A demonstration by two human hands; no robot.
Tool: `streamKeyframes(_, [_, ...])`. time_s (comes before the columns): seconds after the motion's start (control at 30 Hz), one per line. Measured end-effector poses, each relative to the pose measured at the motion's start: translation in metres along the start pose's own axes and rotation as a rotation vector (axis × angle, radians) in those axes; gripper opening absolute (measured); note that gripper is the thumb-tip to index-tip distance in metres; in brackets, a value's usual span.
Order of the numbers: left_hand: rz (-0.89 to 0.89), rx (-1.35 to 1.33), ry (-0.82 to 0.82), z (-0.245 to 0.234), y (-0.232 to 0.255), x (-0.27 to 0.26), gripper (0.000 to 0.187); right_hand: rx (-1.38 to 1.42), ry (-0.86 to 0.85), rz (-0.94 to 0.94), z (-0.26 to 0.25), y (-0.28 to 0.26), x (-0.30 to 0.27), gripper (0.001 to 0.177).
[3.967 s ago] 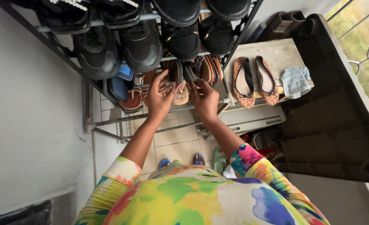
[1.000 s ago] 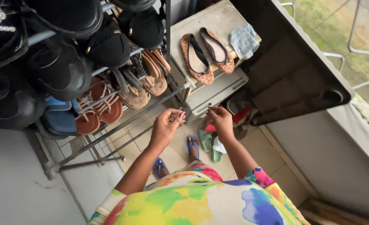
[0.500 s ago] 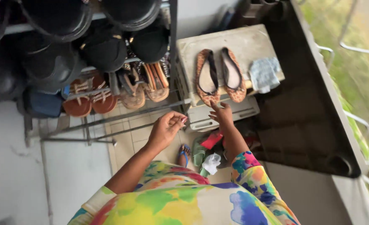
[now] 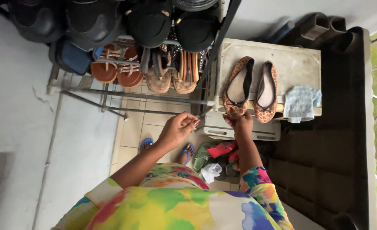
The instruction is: The recorder organizes shoes on a rack, placing them on shelves and finally moving the rack.
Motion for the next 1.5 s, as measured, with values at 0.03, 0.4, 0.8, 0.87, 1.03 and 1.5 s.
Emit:
streamKeyframes(0.03, [0.001,0.003,0.007,0.0,0.005,-0.001,0.017,-0.003,-0.007,0.001,0.003,-0.001,-0.003,0.026])
streamKeyframes(0.4, [0.029,0.065,-0.025,0.007,0.021,-0.002,0.017,0.043,0.052,-0.472,0.011,-0.021,-0.103,0.023])
streamKeyframes(0.8, [0.699,0.267,-0.093,-0.015,0.154,-0.037,0.044,-0.272,0.48,-0.512,0.059,0.064,-0.263,0.017])
streamKeyframes(0.87, [0.723,0.303,-0.178,-0.028,0.16,-0.05,0.046,-0.215,0.409,-0.542,0.073,0.088,-0.272,0.017])
streamKeyframes(1.03, [0.751,0.616,-0.128,-0.054,0.137,-0.069,0.075,-0.15,0.206,-0.633,0.144,0.107,-0.322,0.032])
streamKeyframes(1.5, [0.237,-0.175,0.283,-0.205,0.062,-0.074,0.106,-0.623,0.23,-1.027,0.284,0.126,-0.397,0.025])
Point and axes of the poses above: each hand's wrist, its own x-axis towards the middle knuckle, its own z-axis out of the palm, y = z × x, the point moved 6 cm from there along x, towards the middle knuckle, and after that the axes turned 13 degrees about z, right-handed, at the moved point
